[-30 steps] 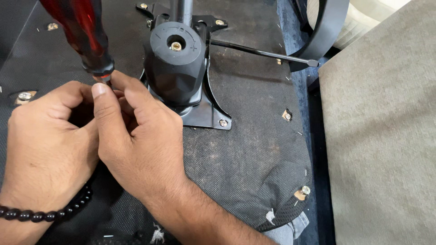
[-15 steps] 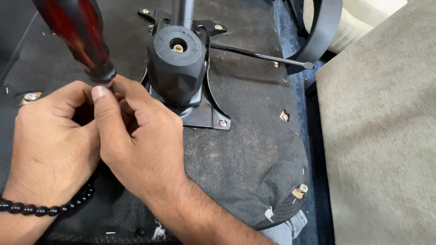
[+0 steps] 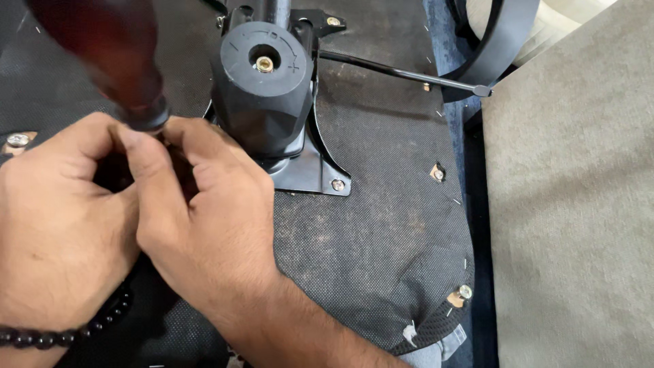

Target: The person uses a screwdriver to tighten a screw on the underside of an office chair base. The hands hold the screwdriver and turn it repeatedly to secure the screw into the chair's metal frame.

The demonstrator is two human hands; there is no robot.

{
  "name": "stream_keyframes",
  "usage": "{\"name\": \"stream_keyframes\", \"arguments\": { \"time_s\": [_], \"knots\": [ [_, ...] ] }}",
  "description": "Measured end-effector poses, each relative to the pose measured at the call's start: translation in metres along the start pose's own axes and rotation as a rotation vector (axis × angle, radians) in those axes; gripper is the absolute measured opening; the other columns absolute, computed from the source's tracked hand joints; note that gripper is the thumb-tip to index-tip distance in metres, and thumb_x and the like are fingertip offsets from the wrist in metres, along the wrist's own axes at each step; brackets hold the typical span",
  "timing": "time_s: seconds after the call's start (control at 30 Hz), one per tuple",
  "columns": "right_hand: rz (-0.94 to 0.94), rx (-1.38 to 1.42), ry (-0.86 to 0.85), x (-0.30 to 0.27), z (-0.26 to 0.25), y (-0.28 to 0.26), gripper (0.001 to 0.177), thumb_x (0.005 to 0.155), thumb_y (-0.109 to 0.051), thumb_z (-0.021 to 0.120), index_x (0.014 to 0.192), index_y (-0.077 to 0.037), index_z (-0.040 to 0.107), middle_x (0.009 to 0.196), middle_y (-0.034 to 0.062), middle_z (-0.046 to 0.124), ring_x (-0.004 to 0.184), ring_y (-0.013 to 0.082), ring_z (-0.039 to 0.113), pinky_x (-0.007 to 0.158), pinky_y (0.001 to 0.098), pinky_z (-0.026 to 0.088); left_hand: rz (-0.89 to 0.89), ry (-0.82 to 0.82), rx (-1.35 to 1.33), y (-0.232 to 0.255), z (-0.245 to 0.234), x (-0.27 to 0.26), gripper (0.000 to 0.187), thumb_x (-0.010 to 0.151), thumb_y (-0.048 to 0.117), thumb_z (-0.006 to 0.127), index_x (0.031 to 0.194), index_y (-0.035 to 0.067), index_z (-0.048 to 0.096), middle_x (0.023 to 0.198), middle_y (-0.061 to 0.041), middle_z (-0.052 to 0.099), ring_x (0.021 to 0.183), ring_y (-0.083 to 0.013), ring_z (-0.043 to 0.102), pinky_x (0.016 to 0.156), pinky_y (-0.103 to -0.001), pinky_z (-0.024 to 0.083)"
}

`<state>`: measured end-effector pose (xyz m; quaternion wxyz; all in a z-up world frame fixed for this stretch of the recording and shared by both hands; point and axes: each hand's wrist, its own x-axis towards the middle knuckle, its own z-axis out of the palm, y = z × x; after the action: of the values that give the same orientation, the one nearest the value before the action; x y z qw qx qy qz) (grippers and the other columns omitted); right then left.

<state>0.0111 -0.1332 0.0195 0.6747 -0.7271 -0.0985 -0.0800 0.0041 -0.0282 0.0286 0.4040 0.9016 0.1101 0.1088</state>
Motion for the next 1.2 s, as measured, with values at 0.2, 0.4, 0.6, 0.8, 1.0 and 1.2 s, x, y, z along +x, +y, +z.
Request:
{"name": "stream_keyframes", "arguments": {
  "time_s": [0.2,0.4,0.6,0.8,1.0,1.2],
  "knots": [
    [0.115,0.053,-0.073,0.003,0.003,-0.001,0.023,0.103,-0.023,0.069,0.112,-0.002,0.070,0.086,0.0057,0.073,0.080,0.0113,0.072,0.070,0.0255,0.061,-0.217,-0.078,-0.060,0.003,-0.002,0.000,0.020,0.093,0.021,0.075,0.110,0.011,0.077,0.088,-0.004,0.080,0.072,-0.0134,0.074,0.065,-0.025,0.057],
    [-0.117,-0.102,-0.003,-0.003,0.000,0.002,0.023,0.106,-0.019,0.062,0.119,-0.001,0.067,0.101,0.0085,0.071,0.091,0.0120,0.071,0.082,0.0238,0.060,-0.030,-0.051,0.074,0.002,-0.006,-0.005,0.022,0.098,0.021,0.073,0.116,0.009,0.077,0.079,-0.011,0.078,0.063,-0.0160,0.073,0.056,-0.031,0.055],
    [0.075,-0.007,-0.020,-0.001,0.004,-0.004,0.021,0.103,-0.020,0.069,0.113,-0.001,0.068,0.095,0.0078,0.075,0.087,0.0120,0.074,0.076,0.0242,0.062,0.162,-0.002,0.054,-0.003,-0.007,-0.008,0.024,0.092,0.016,0.074,0.113,0.003,0.073,0.098,-0.011,0.076,0.083,-0.0166,0.074,0.069,-0.031,0.056],
    [0.103,0.059,-0.050,-0.005,0.001,-0.014,0.027,0.096,-0.016,0.067,0.120,-0.005,0.065,0.097,0.0087,0.071,0.081,0.0104,0.068,0.070,0.0251,0.059,0.128,0.015,-0.039,-0.004,-0.010,-0.011,0.022,0.094,0.014,0.069,0.114,0.007,0.074,0.096,-0.006,0.077,0.084,-0.0128,0.074,0.073,-0.028,0.055],
    [-0.164,-0.150,-0.005,-0.010,0.000,-0.010,0.018,0.106,-0.014,0.065,0.120,-0.003,0.068,0.099,0.0096,0.070,0.085,0.0120,0.069,0.082,0.0276,0.059,0.092,-0.019,0.017,-0.004,-0.013,-0.014,0.016,0.096,0.012,0.070,0.107,0.002,0.076,0.082,-0.010,0.076,0.067,-0.0151,0.072,0.060,-0.029,0.055],
    [-0.017,-0.027,0.018,-0.012,0.003,-0.016,0.024,0.097,-0.019,0.072,0.106,0.001,0.063,0.093,0.0093,0.073,0.081,0.0111,0.071,0.070,0.0267,0.060,0.002,0.044,-0.102,-0.002,-0.016,-0.020,0.018,0.096,0.012,0.068,0.112,0.006,0.076,0.086,-0.007,0.078,0.074,-0.0119,0.072,0.065,-0.027,0.055]
  ]
}}
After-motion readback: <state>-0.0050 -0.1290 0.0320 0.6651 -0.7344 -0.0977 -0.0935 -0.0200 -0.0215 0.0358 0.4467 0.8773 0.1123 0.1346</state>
